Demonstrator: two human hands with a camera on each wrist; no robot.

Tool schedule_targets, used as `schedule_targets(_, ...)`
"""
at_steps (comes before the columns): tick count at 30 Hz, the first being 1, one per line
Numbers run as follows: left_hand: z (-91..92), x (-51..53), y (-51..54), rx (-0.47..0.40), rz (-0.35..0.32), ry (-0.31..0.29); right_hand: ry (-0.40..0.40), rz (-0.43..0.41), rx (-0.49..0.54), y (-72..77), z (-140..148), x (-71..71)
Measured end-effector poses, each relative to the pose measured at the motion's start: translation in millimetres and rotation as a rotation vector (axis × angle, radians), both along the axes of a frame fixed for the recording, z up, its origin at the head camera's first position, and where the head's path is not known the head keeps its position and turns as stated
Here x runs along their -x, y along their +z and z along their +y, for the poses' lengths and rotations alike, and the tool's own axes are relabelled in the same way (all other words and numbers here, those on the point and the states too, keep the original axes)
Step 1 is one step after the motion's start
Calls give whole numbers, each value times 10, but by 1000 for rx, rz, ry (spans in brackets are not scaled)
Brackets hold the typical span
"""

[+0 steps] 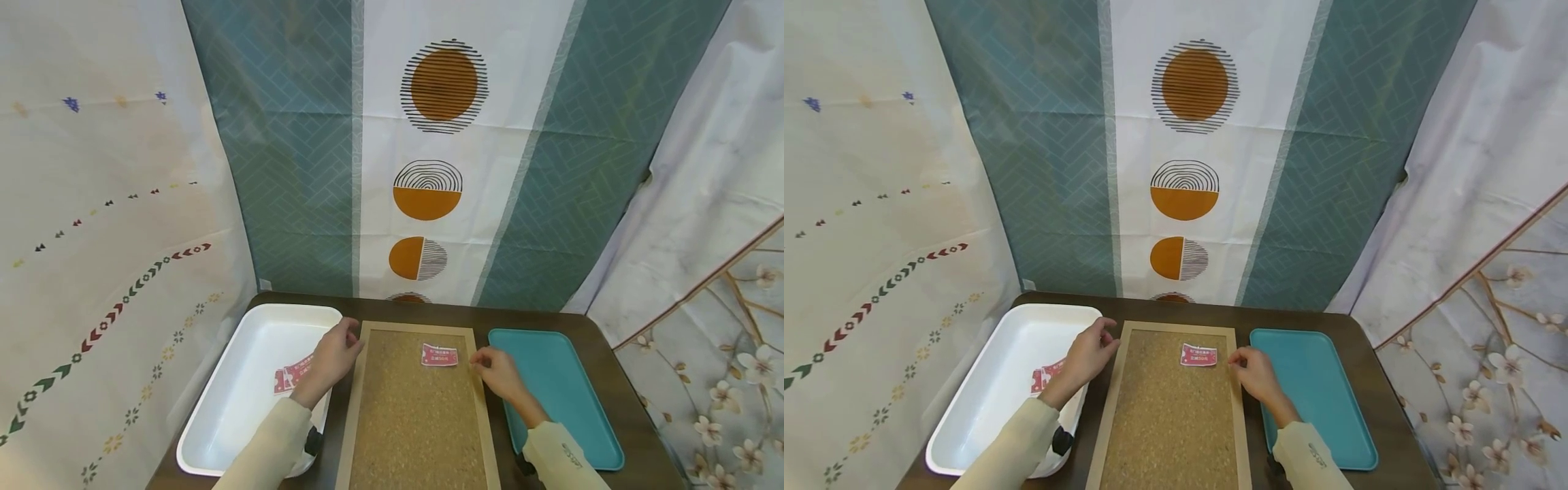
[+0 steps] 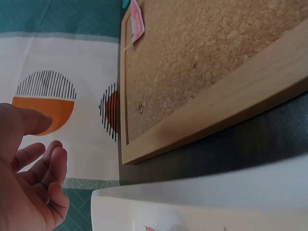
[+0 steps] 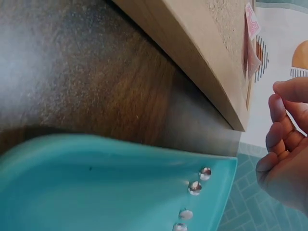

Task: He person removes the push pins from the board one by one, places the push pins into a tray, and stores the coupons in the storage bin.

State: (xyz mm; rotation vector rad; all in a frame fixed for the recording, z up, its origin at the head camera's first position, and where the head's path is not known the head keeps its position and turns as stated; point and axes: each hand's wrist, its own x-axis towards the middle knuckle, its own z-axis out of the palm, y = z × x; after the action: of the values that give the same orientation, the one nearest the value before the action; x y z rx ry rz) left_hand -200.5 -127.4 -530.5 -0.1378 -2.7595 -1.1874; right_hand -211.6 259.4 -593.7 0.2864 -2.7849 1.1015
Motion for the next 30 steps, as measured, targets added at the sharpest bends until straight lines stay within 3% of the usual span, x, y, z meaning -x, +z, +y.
schedule_targets(7,125,67,28,0,28,-30,24,32,15,25,-59,-15)
schedule_targets(12,208,74,9,15,27,-47,19,11,24,17,-113,21)
schedule_targets(18,317,97,-60,31,-2,-71,29,11,20,2,-162,72)
schedule_targets(30,514,65,-141,27,-66,-120,23,97,1,-36,-294,136)
